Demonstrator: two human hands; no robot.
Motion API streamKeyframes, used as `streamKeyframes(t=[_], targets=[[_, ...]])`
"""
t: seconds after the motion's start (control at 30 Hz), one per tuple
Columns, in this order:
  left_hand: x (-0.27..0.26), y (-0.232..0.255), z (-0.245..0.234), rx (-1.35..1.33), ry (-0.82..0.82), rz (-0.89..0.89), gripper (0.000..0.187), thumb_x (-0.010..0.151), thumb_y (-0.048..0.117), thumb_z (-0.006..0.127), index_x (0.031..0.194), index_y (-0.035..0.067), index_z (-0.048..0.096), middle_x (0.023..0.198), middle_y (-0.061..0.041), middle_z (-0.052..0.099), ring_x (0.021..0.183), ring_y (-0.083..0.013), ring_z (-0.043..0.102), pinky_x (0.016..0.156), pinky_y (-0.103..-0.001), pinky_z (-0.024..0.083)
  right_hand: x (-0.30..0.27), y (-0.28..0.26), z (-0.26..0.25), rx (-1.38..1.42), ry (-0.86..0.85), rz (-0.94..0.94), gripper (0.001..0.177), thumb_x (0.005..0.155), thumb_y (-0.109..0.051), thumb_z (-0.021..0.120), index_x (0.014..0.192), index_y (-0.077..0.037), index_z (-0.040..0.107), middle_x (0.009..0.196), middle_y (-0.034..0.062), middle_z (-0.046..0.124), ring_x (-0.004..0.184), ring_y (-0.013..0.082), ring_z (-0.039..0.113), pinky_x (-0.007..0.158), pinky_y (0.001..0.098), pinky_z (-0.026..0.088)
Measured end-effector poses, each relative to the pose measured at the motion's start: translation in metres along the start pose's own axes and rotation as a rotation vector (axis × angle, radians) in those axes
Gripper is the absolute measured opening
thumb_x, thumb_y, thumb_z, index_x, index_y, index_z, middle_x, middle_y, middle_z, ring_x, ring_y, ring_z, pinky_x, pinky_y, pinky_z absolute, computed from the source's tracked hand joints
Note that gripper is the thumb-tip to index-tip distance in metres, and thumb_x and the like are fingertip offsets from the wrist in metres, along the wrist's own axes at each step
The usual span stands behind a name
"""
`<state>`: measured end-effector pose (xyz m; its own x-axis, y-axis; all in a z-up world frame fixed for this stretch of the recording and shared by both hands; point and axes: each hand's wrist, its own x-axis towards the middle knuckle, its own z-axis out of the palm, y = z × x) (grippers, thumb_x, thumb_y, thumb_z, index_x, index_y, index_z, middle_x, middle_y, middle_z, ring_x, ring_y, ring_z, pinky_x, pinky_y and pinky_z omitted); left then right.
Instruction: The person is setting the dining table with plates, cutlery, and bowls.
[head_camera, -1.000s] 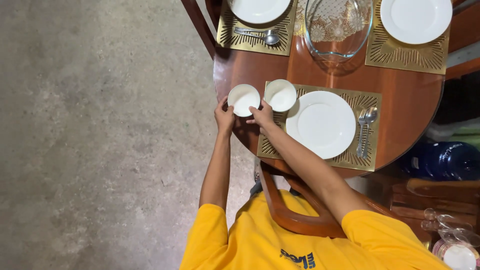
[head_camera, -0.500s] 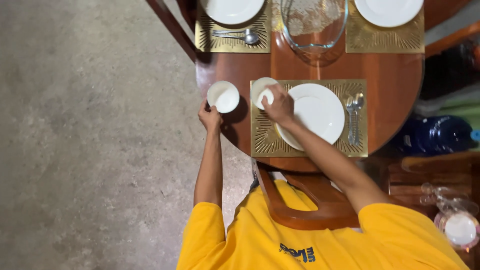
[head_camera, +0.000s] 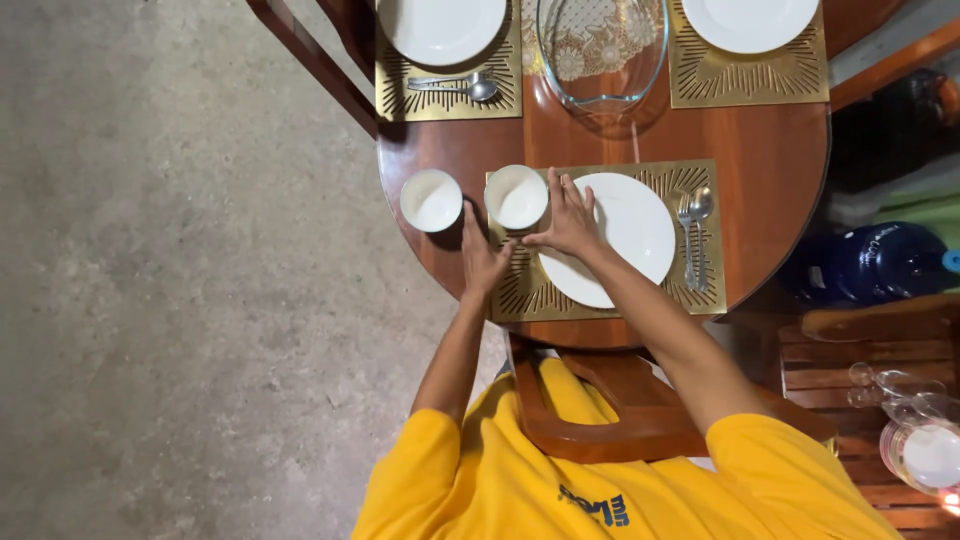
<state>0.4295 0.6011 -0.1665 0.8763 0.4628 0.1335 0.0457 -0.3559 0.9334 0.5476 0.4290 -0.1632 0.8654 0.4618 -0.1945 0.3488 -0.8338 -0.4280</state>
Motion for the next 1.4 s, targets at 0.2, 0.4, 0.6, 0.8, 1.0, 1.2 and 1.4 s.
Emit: streamKeyframes(t=[0.2, 0.4, 0.6, 0.8, 1.0, 1.2, 1.4], targets=[[0.039, -0.013, 0.008, 0.149, -0.244, 0.079, 0.130, 0.068, 0.005, 0.088, 0.157, -0.001, -0.007, 0.158, -0.032, 0.031, 0.144, -0.0421, 0.038, 0.120, -0.045, 0.034, 0.006, -0.001, 0.005, -0.067, -0.017, 0.013, 0.148, 0.054, -0.069, 0.092, 0.163, -0.012, 0.011, 0.159, 0.0298, 0.035, 0.154, 0.0367, 0.025, 0.121, 0.0654, 0.005], [0.042, -0.019, 0.014, 0.053, -0.321, 0.034, 0.118, 0.075, -0.003, 0.082, 0.162, 0.001, 0.003, 0.161, -0.027, 0.036, 0.147, -0.0397, 0.041, 0.121, -0.042, 0.036, 0.013, 0.015, 0.016, -0.048, -0.016, 0.021, 0.131, 0.063, -0.063, 0.089, 0.162, -0.013, 0.019, 0.158, 0.0315, 0.036, 0.148, 0.0370, 0.037, 0.122, 0.0663, 0.003], [0.042, -0.008, 0.011, 0.045, -0.313, 0.051, 0.115, 0.075, -0.006, 0.078, 0.163, 0.001, 0.005, 0.159, -0.026, 0.041, 0.146, -0.0386, 0.045, 0.121, -0.041, 0.037, 0.012, 0.016, 0.016, -0.035, 0.000, 0.013, 0.129, 0.064, -0.065, 0.088, 0.160, -0.010, 0.021, 0.157, 0.0314, 0.037, 0.148, 0.0373, 0.037, 0.121, 0.0656, 0.002], [0.044, -0.013, 0.012, 0.090, -0.355, -0.003, 0.118, 0.072, -0.005, 0.079, 0.163, 0.003, 0.005, 0.159, -0.025, 0.040, 0.146, -0.0378, 0.044, 0.122, -0.041, 0.037, 0.010, 0.015, 0.008, 0.014, -0.018, -0.003, 0.130, 0.064, -0.070, 0.085, 0.159, -0.010, 0.020, 0.158, 0.0270, 0.037, 0.152, 0.0332, 0.032, 0.121, 0.0670, 0.002], [0.023, 0.011, -0.009, 0.018, -0.233, 0.217, 0.125, 0.074, 0.018, 0.090, 0.157, -0.003, -0.001, 0.161, -0.032, 0.019, 0.148, -0.0443, 0.030, 0.121, -0.046, 0.030, -0.007, 0.012, -0.054, -0.072, 0.043, -0.104, 0.118, 0.071, -0.062, 0.083, 0.158, -0.008, 0.024, 0.159, 0.0288, 0.033, 0.147, 0.0327, 0.030, 0.120, 0.0634, 0.005], [-0.029, 0.007, -0.012, 0.378, -0.218, 0.152, 0.066, 0.104, 0.027, 0.065, 0.157, 0.002, 0.035, 0.168, -0.028, 0.038, 0.144, -0.0414, 0.051, 0.118, -0.048, 0.045, -0.064, -0.021, -0.161, 0.129, 0.092, -0.120, 0.029, 0.112, -0.025, 0.051, 0.106, -0.006, 0.071, 0.096, 0.0107, 0.075, 0.094, 0.0235, 0.076, 0.137, 0.0426, 0.033], [-0.035, 0.053, -0.013, 0.553, -0.430, 0.230, 0.073, 0.100, 0.035, 0.058, 0.159, -0.001, 0.033, 0.132, -0.017, 0.062, 0.129, -0.0322, 0.059, 0.124, -0.057, 0.030, -0.190, -0.130, -0.316, 0.557, -0.021, -0.698, 0.030, 0.103, -0.017, 0.042, 0.109, 0.004, 0.063, 0.119, 0.0165, 0.071, 0.110, 0.0302, 0.069, 0.101, 0.0426, 0.049]])
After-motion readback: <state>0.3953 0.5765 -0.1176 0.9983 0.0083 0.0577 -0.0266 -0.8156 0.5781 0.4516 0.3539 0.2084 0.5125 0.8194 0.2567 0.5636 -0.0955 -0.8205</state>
